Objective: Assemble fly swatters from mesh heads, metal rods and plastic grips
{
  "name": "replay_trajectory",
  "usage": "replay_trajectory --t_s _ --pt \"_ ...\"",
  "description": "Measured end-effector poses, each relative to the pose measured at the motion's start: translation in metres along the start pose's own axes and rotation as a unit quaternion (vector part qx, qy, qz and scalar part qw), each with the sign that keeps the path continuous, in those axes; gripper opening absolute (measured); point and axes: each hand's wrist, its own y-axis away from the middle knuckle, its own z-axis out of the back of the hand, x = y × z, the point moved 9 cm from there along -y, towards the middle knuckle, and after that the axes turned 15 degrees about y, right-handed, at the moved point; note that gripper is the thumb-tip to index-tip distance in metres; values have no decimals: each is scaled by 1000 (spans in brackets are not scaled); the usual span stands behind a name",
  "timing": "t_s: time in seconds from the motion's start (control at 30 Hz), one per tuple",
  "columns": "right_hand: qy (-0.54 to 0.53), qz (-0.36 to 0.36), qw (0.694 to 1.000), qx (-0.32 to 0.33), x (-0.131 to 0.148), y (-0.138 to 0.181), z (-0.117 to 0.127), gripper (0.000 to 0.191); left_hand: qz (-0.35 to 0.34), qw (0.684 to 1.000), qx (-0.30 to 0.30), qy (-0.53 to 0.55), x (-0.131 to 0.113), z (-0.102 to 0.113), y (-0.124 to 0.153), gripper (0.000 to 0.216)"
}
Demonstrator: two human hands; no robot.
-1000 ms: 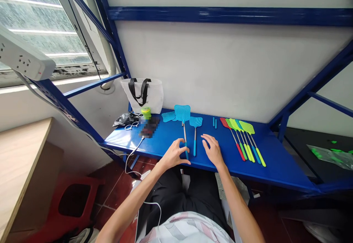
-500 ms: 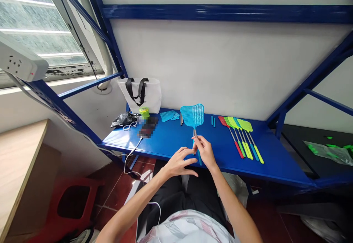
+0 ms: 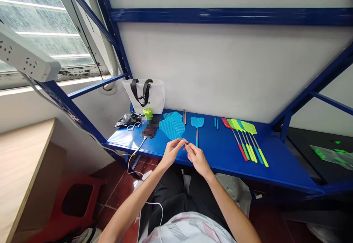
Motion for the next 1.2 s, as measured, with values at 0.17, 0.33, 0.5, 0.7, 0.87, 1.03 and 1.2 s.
replay_trajectory --t_s 0.17,0.33,0.5,0.7,0.87,1.03,1.2 --pt "44 5 999 -23 2 0 -3 53 -16 997 -68 29 -2 8 3 47" --pt "84 11 996 33 13 7 -7 48 -65 986 -143 49 -22 41 -5 44" --pt "235 19 968 86 10 12 26 45 -146 946 -262 121 -61 136 -16 43" --pt "270 -43 951 145 -42 22 105 45 -232 897 -346 146 -107 215 -8 35" --pt "204 -60 970 115 -70 34 146 51 -192 933 -263 153 -94 179 -22 51" --pt "183 -66 980 51 -78 38 170 52 -124 960 -222 120 -65 135 -30 56" --pt "213 -55 975 16 -65 38 173 49 -112 961 -224 114 -57 126 -27 54"
